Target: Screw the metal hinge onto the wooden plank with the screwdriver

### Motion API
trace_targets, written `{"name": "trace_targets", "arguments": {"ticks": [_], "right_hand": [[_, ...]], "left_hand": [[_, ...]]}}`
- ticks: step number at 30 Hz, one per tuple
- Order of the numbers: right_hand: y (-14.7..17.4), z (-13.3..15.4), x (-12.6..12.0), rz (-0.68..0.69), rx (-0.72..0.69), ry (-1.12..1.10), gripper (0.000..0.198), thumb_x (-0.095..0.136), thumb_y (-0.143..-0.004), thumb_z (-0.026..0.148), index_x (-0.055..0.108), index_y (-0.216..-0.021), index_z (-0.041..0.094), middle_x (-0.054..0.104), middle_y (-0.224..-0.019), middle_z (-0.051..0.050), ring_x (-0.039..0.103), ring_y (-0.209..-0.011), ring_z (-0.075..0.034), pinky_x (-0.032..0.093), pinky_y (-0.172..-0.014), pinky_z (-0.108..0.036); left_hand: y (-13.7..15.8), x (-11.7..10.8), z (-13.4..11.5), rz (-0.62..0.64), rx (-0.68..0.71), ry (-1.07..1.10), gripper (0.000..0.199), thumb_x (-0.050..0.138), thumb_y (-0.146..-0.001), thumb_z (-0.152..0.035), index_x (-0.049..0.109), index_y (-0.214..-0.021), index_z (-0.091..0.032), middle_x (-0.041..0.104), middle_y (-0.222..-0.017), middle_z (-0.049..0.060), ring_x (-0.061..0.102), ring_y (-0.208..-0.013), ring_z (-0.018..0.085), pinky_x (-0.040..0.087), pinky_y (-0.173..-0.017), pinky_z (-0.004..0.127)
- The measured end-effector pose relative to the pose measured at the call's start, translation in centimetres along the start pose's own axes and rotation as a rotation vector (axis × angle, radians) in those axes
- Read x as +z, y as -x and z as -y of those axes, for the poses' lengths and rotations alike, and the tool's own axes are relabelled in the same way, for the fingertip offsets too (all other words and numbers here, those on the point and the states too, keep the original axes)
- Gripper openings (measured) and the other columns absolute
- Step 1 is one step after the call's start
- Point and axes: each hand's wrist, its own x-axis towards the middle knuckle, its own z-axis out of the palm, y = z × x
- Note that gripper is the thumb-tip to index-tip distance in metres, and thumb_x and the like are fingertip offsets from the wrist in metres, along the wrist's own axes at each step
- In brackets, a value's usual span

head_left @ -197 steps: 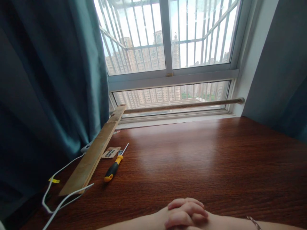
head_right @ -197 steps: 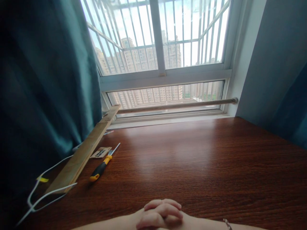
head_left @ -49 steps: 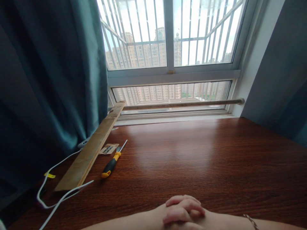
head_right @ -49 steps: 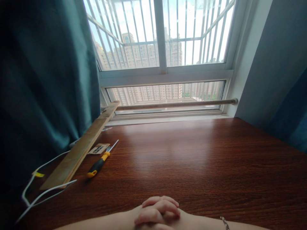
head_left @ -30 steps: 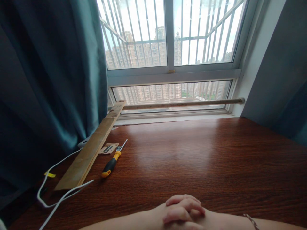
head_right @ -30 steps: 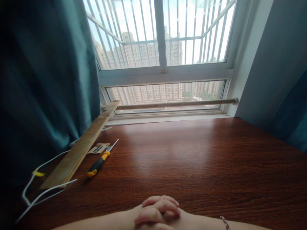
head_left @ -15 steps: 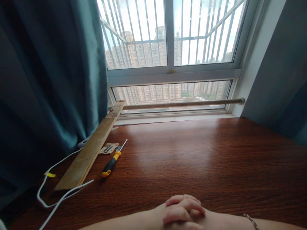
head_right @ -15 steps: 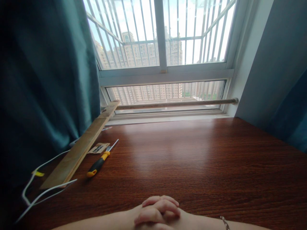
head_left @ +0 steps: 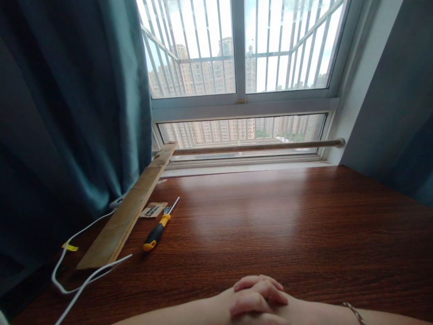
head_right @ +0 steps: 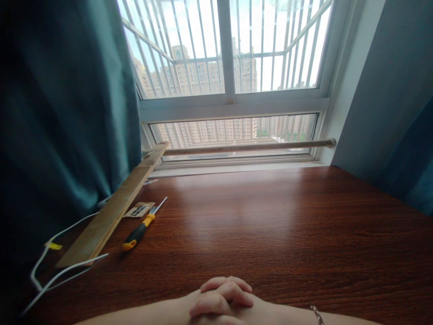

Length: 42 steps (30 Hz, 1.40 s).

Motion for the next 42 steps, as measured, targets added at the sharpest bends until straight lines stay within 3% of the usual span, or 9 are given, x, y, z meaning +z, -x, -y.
{"name": "trace_targets", "arguments": {"ticks": [11,13,17,20,27,30,33,37,42], "right_hand": [[-0.5,-1.1,1.8,0.071,0.186,-0.021,0.041,0.072,-0.060,0.011,0.070,-0.078,0.047,0.068,-0.100,0.009,0.059,-0.106,-0.014,0.052,-0.077,-0.020],[-0.5,-1.7,2.2,0.262,0.307,0.011,0.038,0.069,-0.057,0.004,0.071,-0.063,0.041,0.071,-0.093,0.007,0.064,-0.094,-0.013,0.051,-0.067,-0.016],[-1.4,-3.3,3.2,0.947,0.691,0.248,0.037,0.042,-0.072,0.012,0.064,-0.043,0.015,0.070,-0.089,0.001,0.066,-0.072,-0.011,0.039,-0.049,-0.017],[-2.0,-4.3,3.9,1.103,0.785,0.349,0.058,0.012,-0.073,0.018,0.050,-0.034,-0.001,0.066,-0.079,-0.001,0.061,-0.062,-0.010,0.029,-0.043,-0.019],[0.7,-4.9,2.1,0.622,0.365,0.123,0.027,0.052,-0.069,0.009,0.072,-0.061,0.026,0.071,-0.081,0.002,0.066,-0.056,-0.011,0.040,-0.044,-0.019],[2.0,-4.9,0.3,0.268,0.095,-0.100,0.050,0.062,-0.064,0.002,0.069,-0.089,0.045,0.071,-0.091,0.006,0.068,-0.070,-0.011,0.050,-0.053,-0.015],[2.5,-4.8,-0.8,0.036,0.019,-0.210,0.065,0.064,-0.068,0.003,0.057,-0.110,0.052,0.070,-0.096,0.008,0.067,-0.084,-0.012,0.055,-0.066,-0.018],[3.1,-4.6,-0.2,-0.005,0.077,-0.187,0.064,0.061,-0.075,0.011,0.047,-0.120,0.054,0.071,-0.089,0.008,0.066,-0.080,-0.012,0.055,-0.064,-0.019],[4.0,-4.7,1.6,0.008,0.111,-0.238,0.060,0.046,-0.084,0.007,0.043,-0.124,0.051,0.068,-0.062,0.007,0.052,-0.039,-0.006,0.046,-0.040,-0.012]], "left_hand": [[0.2,0.3,0.4,-0.008,-0.054,0.029,0.039,0.029,-0.089,-0.037,0.063,-0.108,-0.040,0.050,-0.133,-0.003,0.015,-0.136,0.030,0.054,-0.074,0.030],[0.2,0.3,0.1,-0.015,-0.051,0.018,0.041,0.027,-0.090,-0.037,0.062,-0.110,-0.041,0.049,-0.133,-0.003,0.015,-0.135,0.030,0.054,-0.075,0.031],[0.2,0.2,-0.3,-0.028,-0.050,0.004,0.046,0.019,-0.091,-0.037,0.059,-0.113,-0.041,0.047,-0.136,-0.002,0.015,-0.135,0.030,0.054,-0.074,0.031],[0.0,0.1,-0.4,-0.015,-0.066,0.037,0.045,0.021,-0.090,-0.039,0.061,-0.111,-0.039,0.048,-0.134,-0.001,0.014,-0.136,0.029,0.054,-0.071,0.028],[-0.1,-0.5,-0.7,0.064,-0.176,0.139,0.036,0.036,-0.085,-0.040,0.062,-0.110,-0.041,0.052,-0.130,-0.002,0.010,-0.136,0.031,0.054,-0.074,0.033],[-0.2,-0.6,-0.8,0.060,-0.184,0.140,0.034,0.039,-0.083,-0.041,0.064,-0.105,-0.040,0.055,-0.125,-0.001,0.014,-0.136,0.031,0.054,-0.068,0.030],[-0.2,-0.7,-0.5,0.049,-0.152,0.099,0.033,0.038,-0.083,-0.042,0.067,-0.097,-0.036,0.056,-0.124,0.001,0.021,-0.134,0.033,0.054,-0.063,0.027],[-0.3,-0.8,0.2,0.069,-0.097,0.050,0.030,0.040,-0.082,-0.042,0.067,-0.094,-0.035,0.057,-0.121,0.003,0.028,-0.131,0.034,0.055,-0.064,0.029],[-0.4,-1.2,0.5,0.120,-0.070,0.059,0.027,0.045,-0.080,-0.043,0.067,-0.094,-0.036,0.059,-0.117,0.004,0.038,-0.125,0.034,0.055,-0.062,0.029]]}}
